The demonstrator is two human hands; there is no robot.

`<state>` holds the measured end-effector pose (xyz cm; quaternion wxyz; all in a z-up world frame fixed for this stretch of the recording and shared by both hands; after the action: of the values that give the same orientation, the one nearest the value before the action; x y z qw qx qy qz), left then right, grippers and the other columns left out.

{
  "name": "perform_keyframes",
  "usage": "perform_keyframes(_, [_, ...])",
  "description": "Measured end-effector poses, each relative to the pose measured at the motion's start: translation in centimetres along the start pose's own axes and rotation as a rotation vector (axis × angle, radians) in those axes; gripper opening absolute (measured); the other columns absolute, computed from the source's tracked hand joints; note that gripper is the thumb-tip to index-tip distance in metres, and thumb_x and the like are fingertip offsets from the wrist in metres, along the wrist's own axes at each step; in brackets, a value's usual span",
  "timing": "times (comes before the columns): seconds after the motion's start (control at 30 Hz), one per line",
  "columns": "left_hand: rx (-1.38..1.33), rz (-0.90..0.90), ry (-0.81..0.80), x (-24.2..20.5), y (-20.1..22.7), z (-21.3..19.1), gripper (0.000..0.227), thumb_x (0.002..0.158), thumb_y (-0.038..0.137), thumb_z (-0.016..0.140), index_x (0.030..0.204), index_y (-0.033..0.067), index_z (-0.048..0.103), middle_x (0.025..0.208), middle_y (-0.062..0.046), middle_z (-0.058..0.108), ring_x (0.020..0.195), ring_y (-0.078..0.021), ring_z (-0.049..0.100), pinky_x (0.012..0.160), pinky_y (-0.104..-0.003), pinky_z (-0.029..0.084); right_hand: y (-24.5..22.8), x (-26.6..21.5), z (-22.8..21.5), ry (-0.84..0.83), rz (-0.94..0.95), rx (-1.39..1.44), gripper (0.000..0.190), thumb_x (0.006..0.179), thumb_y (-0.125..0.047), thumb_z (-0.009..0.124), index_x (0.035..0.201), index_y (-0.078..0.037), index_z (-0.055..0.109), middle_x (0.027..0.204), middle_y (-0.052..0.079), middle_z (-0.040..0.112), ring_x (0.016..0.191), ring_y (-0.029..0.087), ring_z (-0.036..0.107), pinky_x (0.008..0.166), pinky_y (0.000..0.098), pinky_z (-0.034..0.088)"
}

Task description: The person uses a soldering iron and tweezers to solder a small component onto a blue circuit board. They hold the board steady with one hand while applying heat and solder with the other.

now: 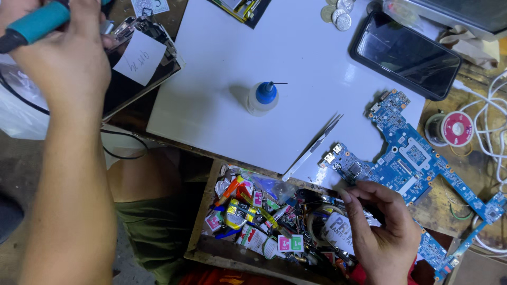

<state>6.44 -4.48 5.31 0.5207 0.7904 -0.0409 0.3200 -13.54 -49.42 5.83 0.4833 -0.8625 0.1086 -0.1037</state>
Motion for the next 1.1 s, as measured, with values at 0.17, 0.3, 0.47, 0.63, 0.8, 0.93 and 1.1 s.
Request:
perform_keyframes(0.17, [-0.068, -0.269, 0.154, 1.1, -1.8, 0.0, 0.025, 0.111, 0.018, 0.072, 0.097, -0.0015, 0.068, 0.085, -0.007, 0.073, 0.069, -0.0125, 0.071, 0.061, -0.023, 0.057, -0.5, 0.1, 0.0, 0.008, -0.011, -0.015, 0.031, 0.089, 0.006, 0.075, 0.118, 0.007, 0.063, 0.103, 0.012, 0.073, 0.099, 0.014, 0.072, 0.091, 0.0264, 0.058])
perform_keyframes(0.3, [-0.158, -0.364, 0.133, 0.6, -3.3, -0.4, 0.025, 0.114, 0.016, 0.075, 0.099, -0.0042, 0.07, 0.086, -0.007, 0.071, 0.07, -0.0126, 0.064, 0.066, -0.024, 0.055, -1.0, 0.2, 0.0, 0.006, -0.025, -0.039, 0.03, 0.09, 0.006, 0.074, 0.118, 0.006, 0.064, 0.102, 0.012, 0.074, 0.098, 0.014, 0.073, 0.089, 0.0261, 0.058])
perform_keyframes(0.47, [-0.178, -0.416, -0.049, -0.4, -4.8, -1.9, 0.018, 0.11, 0.014, 0.069, 0.104, -0.0029, 0.07, 0.093, -0.004, 0.069, 0.084, -0.0114, 0.07, 0.084, -0.023, 0.063, -1.1, 0.2, -0.1, 0.005, -0.027, -0.051, 0.03, 0.089, 0.006, 0.075, 0.117, 0.006, 0.064, 0.101, 0.012, 0.074, 0.097, 0.014, 0.073, 0.088, 0.0259, 0.057])
perform_keyframes(0.63, [-0.008, -0.365, -0.058, -0.7, -4.4, -1.9, 0.023, 0.111, 0.022, 0.064, 0.108, 0.0003, 0.069, 0.092, -0.002, 0.067, 0.083, -0.0095, 0.068, 0.081, -0.022, 0.06, -1.0, 0.4, 0.1, 0.011, -0.036, -0.03, 0.03, 0.089, 0.006, 0.076, 0.117, 0.006, 0.064, 0.103, 0.012, 0.073, 0.097, 0.014, 0.072, 0.089, 0.0263, 0.058])
perform_keyframes(0.8, [0.103, -0.37, -0.034, 0.3, -2.7, -2.2, 0.028, 0.112, 0.03, 0.059, 0.111, 0.0036, 0.068, 0.091, 0.001, 0.065, 0.082, -0.0077, 0.067, 0.078, -0.021, 0.056, -1.4, 0.5, 0.2, 0.004, -0.027, -0.032, 0.028, 0.09, 0.005, 0.075, 0.117, 0.006, 0.065, 0.102, 0.012, 0.074, 0.098, 0.013, 0.073, 0.09, 0.0263, 0.058])
perform_keyframes(0.93, [0.193, -0.402, -0.047, 1.0, -2.8, -1.9, 0.033, 0.113, 0.037, 0.054, 0.114, 0.0061, 0.067, 0.09, 0.003, 0.064, 0.082, -0.0063, 0.065, 0.075, -0.02, 0.054, -1.5, 0.4, 0.0, 0.006, -0.074, -0.1, 0.025, 0.091, 0.004, 0.076, 0.114, 0.005, 0.067, 0.104, 0.012, 0.075, 0.096, 0.013, 0.073, 0.088, 0.0259, 0.058])
perform_keyframes(1.1, [0.138, -0.296, -0.147, 0.2, -3.3, -2.9, 0.032, 0.114, 0.033, 0.054, 0.121, 0.0044, 0.065, 0.098, 0.0, 0.064, 0.088, -0.0093, 0.064, 0.08, -0.024, 0.053, -1.4, 0.4, -0.1, 0.015, -0.072, -0.069, 0.022, 0.091, 0.003, 0.076, 0.111, 0.004, 0.068, 0.105, 0.01, 0.075, 0.096, 0.012, 0.073, 0.088, 0.0249, 0.058])
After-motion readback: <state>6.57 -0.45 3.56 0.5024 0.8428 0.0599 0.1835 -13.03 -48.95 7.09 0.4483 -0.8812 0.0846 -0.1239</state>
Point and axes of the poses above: each hand's wrist, its own x-axis towards the middle knuckle, its own z-axis out of the palm, y = z × x, the point moved 4 cm from there along x, towards the middle knuckle
